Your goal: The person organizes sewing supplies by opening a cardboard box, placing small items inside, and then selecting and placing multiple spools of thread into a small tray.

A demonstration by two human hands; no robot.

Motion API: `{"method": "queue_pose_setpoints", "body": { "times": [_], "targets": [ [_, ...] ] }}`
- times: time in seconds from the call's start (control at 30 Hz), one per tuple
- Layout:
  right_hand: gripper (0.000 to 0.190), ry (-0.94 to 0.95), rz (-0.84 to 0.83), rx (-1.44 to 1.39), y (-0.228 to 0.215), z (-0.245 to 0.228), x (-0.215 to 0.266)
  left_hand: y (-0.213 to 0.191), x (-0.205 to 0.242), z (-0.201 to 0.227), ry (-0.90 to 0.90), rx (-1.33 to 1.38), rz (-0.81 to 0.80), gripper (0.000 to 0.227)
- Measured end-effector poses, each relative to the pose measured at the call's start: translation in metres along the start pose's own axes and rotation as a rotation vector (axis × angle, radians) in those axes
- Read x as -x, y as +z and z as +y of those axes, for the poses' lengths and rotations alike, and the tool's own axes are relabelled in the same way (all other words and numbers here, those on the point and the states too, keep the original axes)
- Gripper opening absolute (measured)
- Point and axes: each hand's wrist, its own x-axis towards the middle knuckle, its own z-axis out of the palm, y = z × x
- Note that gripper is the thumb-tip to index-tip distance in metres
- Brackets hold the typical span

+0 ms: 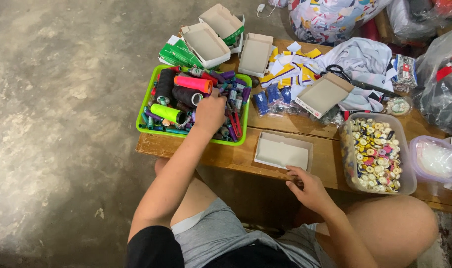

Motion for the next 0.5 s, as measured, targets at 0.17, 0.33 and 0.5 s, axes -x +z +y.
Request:
{"method": "queue_pose_setpoints", "body": {
  "times": [0.17, 0.33, 0.5],
  "targets": [
    [0.042, 0.0, -0.014, 0.003, -0.002, -0.004, -0.001, 0.024, -0.014, -0.008, 0.021, -0.179, -0.067, 0.019],
    [0.045, 0.016, -0.034, -0.018, -0.002, -0.004, 0.0, 0.018, -0.01, -0.01, 0.014, -0.129, -0.138, 0.03],
    [0.044, 0.0, -0.059, -0.028, -0.002, -0.006, -0.002, -0.013, -0.013, 0.017, -0.02, 0.125, -0.117, 0.061]
  ]
}}
